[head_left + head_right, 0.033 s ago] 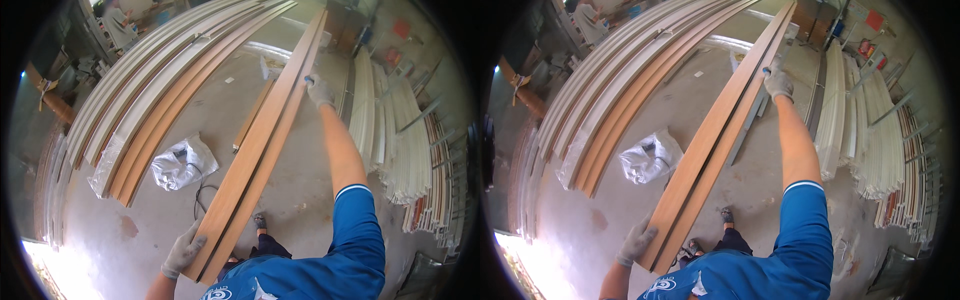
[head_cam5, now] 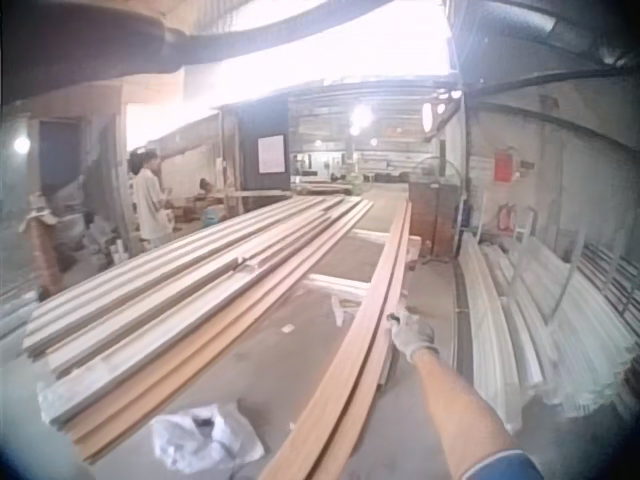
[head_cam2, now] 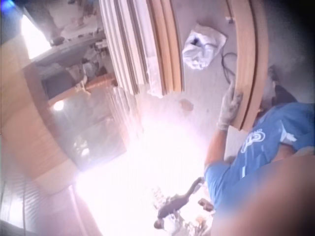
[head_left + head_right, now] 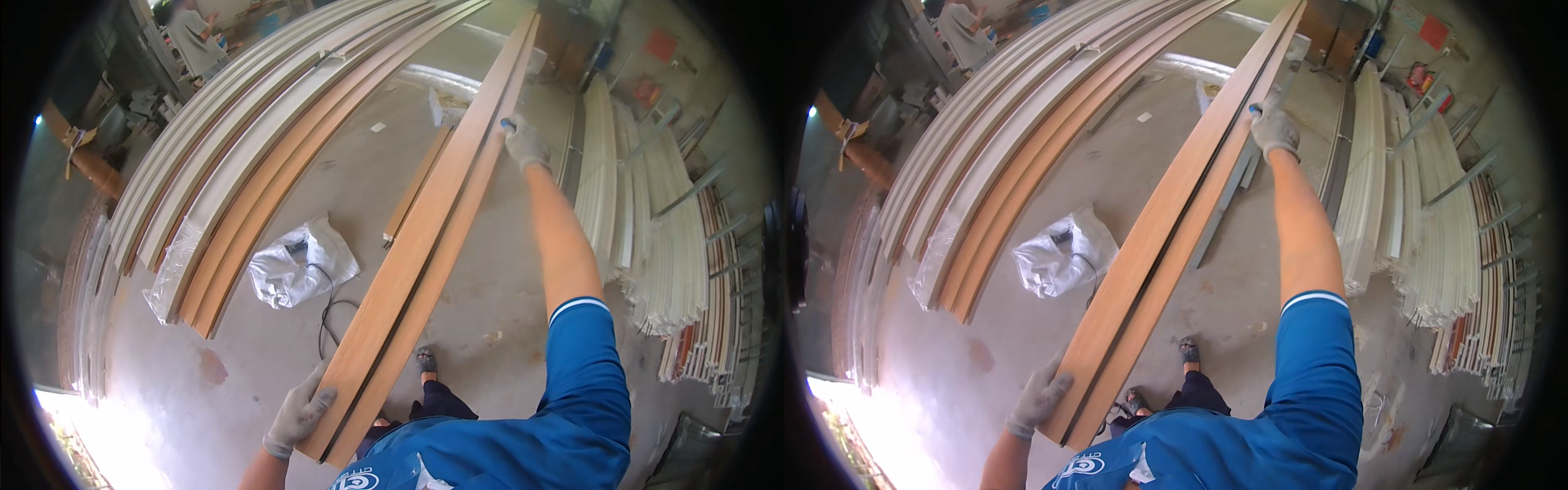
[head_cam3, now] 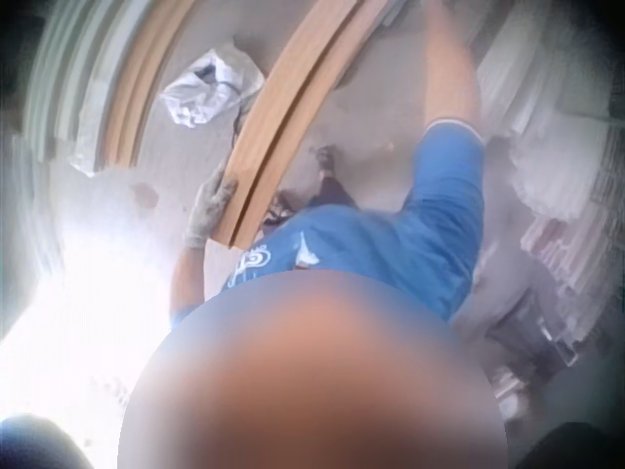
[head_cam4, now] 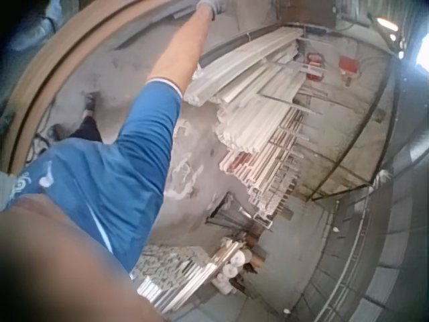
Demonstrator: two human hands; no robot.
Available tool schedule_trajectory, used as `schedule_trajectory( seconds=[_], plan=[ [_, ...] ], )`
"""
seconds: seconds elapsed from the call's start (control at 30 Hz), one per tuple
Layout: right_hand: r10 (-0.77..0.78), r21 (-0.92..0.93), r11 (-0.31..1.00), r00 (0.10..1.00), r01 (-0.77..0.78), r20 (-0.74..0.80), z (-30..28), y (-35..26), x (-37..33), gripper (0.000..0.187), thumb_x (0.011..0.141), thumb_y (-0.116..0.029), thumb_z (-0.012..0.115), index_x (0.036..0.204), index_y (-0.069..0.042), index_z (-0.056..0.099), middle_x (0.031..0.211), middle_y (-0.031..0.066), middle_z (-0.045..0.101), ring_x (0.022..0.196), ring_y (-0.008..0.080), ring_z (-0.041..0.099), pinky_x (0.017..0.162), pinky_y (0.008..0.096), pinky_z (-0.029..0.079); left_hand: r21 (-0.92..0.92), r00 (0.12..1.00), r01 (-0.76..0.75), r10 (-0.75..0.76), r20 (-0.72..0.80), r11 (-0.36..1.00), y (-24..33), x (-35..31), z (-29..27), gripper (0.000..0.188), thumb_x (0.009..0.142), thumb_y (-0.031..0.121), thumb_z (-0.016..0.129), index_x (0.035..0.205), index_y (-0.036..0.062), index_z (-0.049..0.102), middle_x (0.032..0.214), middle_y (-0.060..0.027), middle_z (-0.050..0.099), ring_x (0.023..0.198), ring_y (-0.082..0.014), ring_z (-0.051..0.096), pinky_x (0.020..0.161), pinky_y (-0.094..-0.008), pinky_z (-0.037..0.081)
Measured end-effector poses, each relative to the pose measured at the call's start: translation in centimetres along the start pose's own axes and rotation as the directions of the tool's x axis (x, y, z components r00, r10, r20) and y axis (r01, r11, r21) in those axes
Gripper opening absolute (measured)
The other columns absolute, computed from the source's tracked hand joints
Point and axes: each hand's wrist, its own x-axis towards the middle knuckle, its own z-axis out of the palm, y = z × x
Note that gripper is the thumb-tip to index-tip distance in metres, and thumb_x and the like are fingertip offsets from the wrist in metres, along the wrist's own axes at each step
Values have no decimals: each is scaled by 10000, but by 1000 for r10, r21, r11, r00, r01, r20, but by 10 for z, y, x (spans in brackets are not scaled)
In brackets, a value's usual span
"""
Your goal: The person inserts a black rubber seal into a groove on a wooden plank using a blue plastic tool. They repeatedly tap the tool to push the seal along the groove, then flip the plank to work on the opposite side.
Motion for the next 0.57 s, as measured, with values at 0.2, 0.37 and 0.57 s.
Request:
schedule_trajectory(
  seconds=[0.2,0.37,0.57],
  plan=[
    [-166,-105,981,986,165,3,14,-11,2,359,978,-367,543,1254,-169,660,1171,199,702,1092,413,661,934,505,522,-242,995,93,-96,-1,966,2,1,5,660,1005,336,611,1510,-44,420,1429,-132,567,1345,-197,476,1147,-340,329],
    [-217,-148,961,969,233,116,-17,-33,-85,331,984,-331,553,1257,-165,642,1090,210,723,1010,406,702,877,527,555,-237,998,57,-53,25,970,-4,4,4,652,993,312,631,1506,-38,432,1408,-148,584,1312,-193,497,1124,-332,355],
    [-294,-82,949,950,303,106,-35,-57,-178,345,990,-326,554,1276,-144,621,1043,220,729,982,409,709,866,521,560,-169,996,-75,81,32,983,-18,5,3,664,1002,351,621,1531,6,416,1401,-146,597,1289,-190,515,1114,-328,365]
  ],
)
